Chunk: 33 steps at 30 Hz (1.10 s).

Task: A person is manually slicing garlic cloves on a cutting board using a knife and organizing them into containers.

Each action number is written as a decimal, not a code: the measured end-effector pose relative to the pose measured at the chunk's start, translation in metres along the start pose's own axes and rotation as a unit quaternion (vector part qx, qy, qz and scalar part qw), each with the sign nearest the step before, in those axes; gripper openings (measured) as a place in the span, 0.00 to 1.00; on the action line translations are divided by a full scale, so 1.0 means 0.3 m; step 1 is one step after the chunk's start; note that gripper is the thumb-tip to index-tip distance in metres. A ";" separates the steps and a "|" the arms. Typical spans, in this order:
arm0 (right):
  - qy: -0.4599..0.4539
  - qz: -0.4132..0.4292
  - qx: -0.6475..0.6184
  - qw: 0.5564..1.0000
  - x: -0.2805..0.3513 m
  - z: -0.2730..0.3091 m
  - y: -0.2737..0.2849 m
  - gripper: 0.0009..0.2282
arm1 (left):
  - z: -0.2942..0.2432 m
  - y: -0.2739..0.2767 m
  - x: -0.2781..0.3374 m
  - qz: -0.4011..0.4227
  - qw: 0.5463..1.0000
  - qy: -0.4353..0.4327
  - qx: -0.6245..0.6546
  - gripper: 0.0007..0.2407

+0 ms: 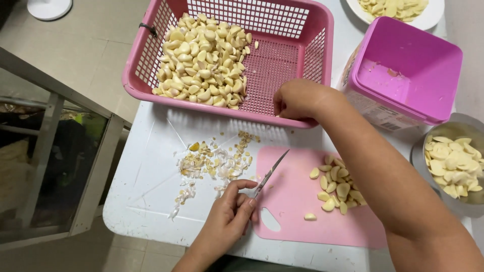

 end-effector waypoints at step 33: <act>0.206 -0.409 -0.108 0.882 0.802 0.044 -0.503 0.07 | -0.037 -0.031 0.044 0.020 0.967 0.103 -0.231 0.16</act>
Point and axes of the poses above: each hand's wrist, its own x-axis away from the middle knuckle, its own y-axis out of the back of the hand, z = x × y, the point moved 10 cm from there along -x, towards the middle knuckle, and after that the axes turned 4 degrees about y, right-handed, at the moved point
